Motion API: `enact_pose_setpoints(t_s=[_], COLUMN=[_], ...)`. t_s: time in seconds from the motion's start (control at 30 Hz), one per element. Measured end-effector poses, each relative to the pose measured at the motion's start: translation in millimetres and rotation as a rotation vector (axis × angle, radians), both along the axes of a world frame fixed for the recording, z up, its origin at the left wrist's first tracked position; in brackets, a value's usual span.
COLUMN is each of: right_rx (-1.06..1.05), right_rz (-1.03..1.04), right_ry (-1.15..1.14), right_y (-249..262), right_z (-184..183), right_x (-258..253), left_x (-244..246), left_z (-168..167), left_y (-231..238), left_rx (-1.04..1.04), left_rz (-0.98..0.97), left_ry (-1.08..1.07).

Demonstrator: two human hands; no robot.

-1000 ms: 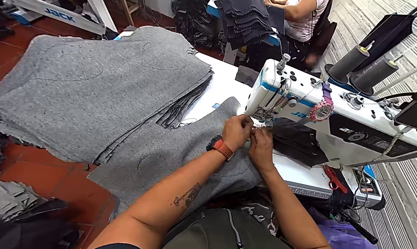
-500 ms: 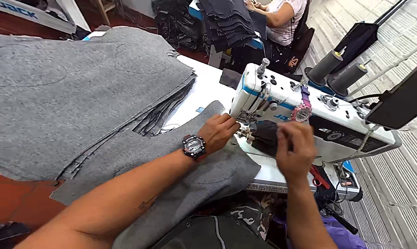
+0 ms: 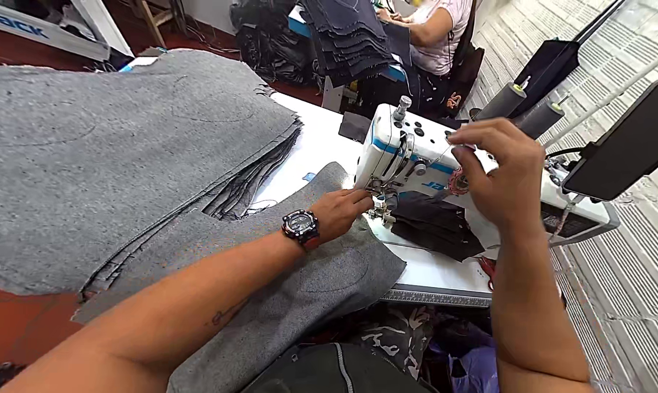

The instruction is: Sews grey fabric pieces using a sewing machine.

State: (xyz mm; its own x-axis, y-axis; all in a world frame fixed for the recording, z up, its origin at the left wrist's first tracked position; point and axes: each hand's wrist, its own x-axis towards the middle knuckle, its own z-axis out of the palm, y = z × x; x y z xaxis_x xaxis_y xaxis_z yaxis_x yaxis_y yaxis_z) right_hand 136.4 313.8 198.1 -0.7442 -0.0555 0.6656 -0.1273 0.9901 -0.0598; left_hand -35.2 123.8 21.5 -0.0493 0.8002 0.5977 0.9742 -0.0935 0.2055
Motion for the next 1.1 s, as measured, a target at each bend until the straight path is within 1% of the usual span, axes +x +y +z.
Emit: enact_pose_setpoints(t_s=[0.1, 0.17, 0.2, 0.23, 0.3, 0.33, 0.37, 0.43, 0.53, 0.63, 0.7, 0.77, 0.87, 0.9, 0.93, 0.97, 1.03, 1.1], right_rx=[0.046, 0.028, -0.022, -0.119, -0.328, -0.386, -0.399, -0.315, 0.005, 0.242, 0.362, 0.402, 0.338, 0.345, 0.364, 0.38, 0.389, 0.359], right_rz=[-0.079, -0.168, -0.215, -0.234, -0.179, -0.15, -0.135, -0.147, -0.258, -0.28, -0.218, -0.158, -0.236, -0.277, -0.325, -0.358, -0.36, -0.349], right_ry=[0.335, 0.458, 0.469, 0.465, 0.488, 0.509, 0.515, 0.444, 0.199, -0.062, -0.2, -0.317, -0.64, -0.672, -0.648, -0.561, -0.29, -0.196], right_y=[-16.4, -4.8, 7.0, 19.9, 42.6, 49.7, 52.4, 48.7, 43.4, 62.0, 82.9, 99.1, 93.4, 88.7, 84.3, 81.2, 80.2, 69.0], right_z=[-21.0, -16.9, -10.8, -4.3, 5.8, 8.8, 10.3, 10.4, 17.5, 30.0, 38.4, 46.3, 62.0, 59.1, 54.5, 50.0, 39.8, 35.8], right_x=[16.0, 27.5, 33.1, 38.4, 44.4, 45.1, 45.3, 44.7, 31.7, -0.7, -21.4, -29.5, -25.6, -23.9, -22.2, -19.7, -16.1, -12.1], left_x=[6.4, 10.6, 12.3, 14.4, 18.5, 19.8, 20.5, 22.2, 24.4, 19.7, 17.8, 19.2, 18.7, 18.5, 18.7, 19.1, 21.1, 20.9], left_z=[-9.9, -7.1, -4.8, -3.6, -4.1, -4.0, -2.5, 0.8, 3.1, 0.9, 0.5, 0.7, 3.4, 2.0, 1.8, 2.3, 0.2, -8.2], left_y=[1.4, 2.7, 3.2, 3.1, 1.9, 1.4, 0.5, -0.7, -1.3, -2.9, -3.7, -4.5, -2.0, -0.4, 1.0, 2.2, 2.4, -0.7], left_rx=[0.082, 0.082, 0.065, 0.046, 0.046, 0.062, 0.073, 0.057, 0.033, 0.003, -0.017, -0.032, -0.067, -0.058, -0.045, -0.032, -0.028, -0.033], left_rz=[0.052, 0.085, 0.103, 0.115, 0.132, 0.142, 0.156, 0.185, 0.19, 0.15, 0.139, 0.144, 0.168, 0.177, 0.183, 0.186, 0.197, 0.201], left_ry=[-0.136, -0.203, -0.238, -0.277, -0.351, -0.386, -0.418, -0.466, -0.443, -0.351, -0.295, -0.26, -0.261, -0.268, -0.278, -0.29, -0.318, -0.353])
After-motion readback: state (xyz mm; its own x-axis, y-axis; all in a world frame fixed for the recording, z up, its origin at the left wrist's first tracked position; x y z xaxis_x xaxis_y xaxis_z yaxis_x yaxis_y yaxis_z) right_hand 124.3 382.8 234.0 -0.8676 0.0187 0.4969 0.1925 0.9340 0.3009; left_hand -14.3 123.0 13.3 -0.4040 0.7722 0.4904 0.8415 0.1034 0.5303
